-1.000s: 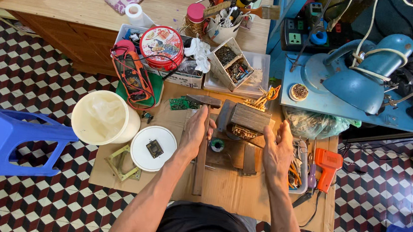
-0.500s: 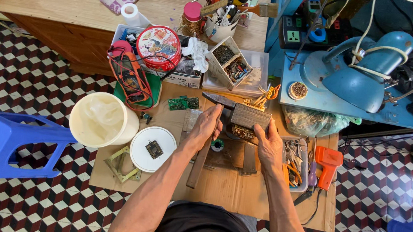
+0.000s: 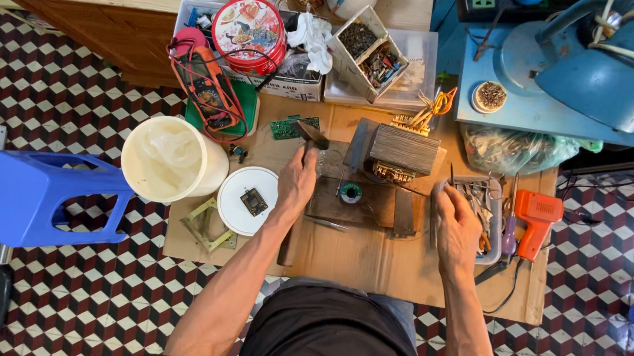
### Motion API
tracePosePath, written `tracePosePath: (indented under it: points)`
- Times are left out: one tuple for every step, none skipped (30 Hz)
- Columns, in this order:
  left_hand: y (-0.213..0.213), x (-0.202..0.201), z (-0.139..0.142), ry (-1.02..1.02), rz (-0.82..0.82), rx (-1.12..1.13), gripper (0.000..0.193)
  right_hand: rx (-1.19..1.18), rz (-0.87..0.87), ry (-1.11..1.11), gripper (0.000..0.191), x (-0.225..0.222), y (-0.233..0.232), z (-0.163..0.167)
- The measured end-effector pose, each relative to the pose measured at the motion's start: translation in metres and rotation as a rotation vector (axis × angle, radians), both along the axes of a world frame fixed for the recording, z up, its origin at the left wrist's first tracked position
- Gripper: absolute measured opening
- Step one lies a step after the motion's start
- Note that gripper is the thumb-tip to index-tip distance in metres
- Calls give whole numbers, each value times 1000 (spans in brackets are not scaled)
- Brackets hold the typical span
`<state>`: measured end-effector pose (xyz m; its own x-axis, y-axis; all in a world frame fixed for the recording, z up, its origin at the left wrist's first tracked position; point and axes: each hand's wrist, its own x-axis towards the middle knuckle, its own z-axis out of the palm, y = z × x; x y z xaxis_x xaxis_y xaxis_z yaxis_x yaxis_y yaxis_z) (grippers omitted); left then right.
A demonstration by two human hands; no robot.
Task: The person works at a cluttered bench reassembling a transformer, fitting laminated core blocks around the coil with brass terminals and yellow wires. They press the laminations into place by hand, tap them with a hammer, and use pliers to adjust the wires and parts.
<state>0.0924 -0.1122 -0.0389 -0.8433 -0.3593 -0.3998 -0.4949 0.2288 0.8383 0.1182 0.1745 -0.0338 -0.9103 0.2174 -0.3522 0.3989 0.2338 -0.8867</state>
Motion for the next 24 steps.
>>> tracePosePath:
  points:
    - [-2, 4, -5, 72, -31, -170, 45, 74, -59, -97, 43, 13, 5, -9]
    - [-2, 7, -10, 145, -66, -338, 45, 49, -59, -112, 43, 21, 7, -19]
    - [0, 10, -14, 81, -81, -363, 48, 28, -62, -128, 43, 29, 6, -30]
    - [5, 12, -18, 18, -97, -386, 52, 107, -24, -164, 42, 37, 4, -38]
    - [9, 13, -21, -45, -116, -407, 58, 187, 12, -201, 41, 44, 3, -45]
    - [14, 12, -25, 21, -102, -403, 58, 269, 48, -243, 40, 50, 2, -49]
    - [19, 12, -29, 85, -91, -397, 58, 321, 82, -238, 38, 54, 1, -52]
    - [25, 12, -34, 151, -82, -387, 59, 373, 115, -233, 37, 55, 0, -54]
    - [30, 9, -39, 181, -81, -399, 59, 426, 148, -225, 35, 53, -1, -54]
    - [34, 4, -43, 212, -77, -414, 60, 440, 148, -247, 34, 51, -1, -55]
    - [37, 2, -47, 242, -68, -433, 61, 451, 152, -266, 33, 46, -2, -56]
    - [39, 1, -50, 239, -108, -448, 63, 460, 159, -283, 32, 41, -3, -58]
    - [40, 2, -52, 238, -145, -466, 65, 494, 166, -238, 32, 35, -4, -58]
    - [41, 3, -55, 238, -182, -486, 67, 525, 174, -191, 33, 28, -5, -60]
    - [41, 6, -57, 239, -205, -471, 68, 553, 179, -141, 33, 22, -8, -62]
    - [40, 12, -58, 239, -230, -457, 68, 605, 190, -140, 35, 15, -11, -64]
    - [38, 18, -59, 240, -255, -444, 68, 655, 203, -138, 38, 9, -14, -67]
    - [37, 23, -59, 205, -242, -429, 70, 706, 215, -135, 41, 4, -17, -70]
    - [36, 30, -59, 170, -228, -412, 71, 712, 220, -93, 42, 1, -19, -73]
    - [36, 35, -60, 134, -212, -394, 73, 719, 225, -50, 44, -2, -21, -76]
    - [36, 41, -61, 61, -188, -364, 74, 725, 228, -8, 46, -5, -22, -79]
    - [37, 47, -61, -12, -163, -334, 75, 750, 230, -31, 41, -6, -22, -81]
    - [37, 51, -63, -84, -136, -302, 76, 777, 232, -55, 35, -7, -22, -83]
    - [37, 55, -64, -104, -125, -270, 77, 807, 235, -80, 30, -7, -21, -85]
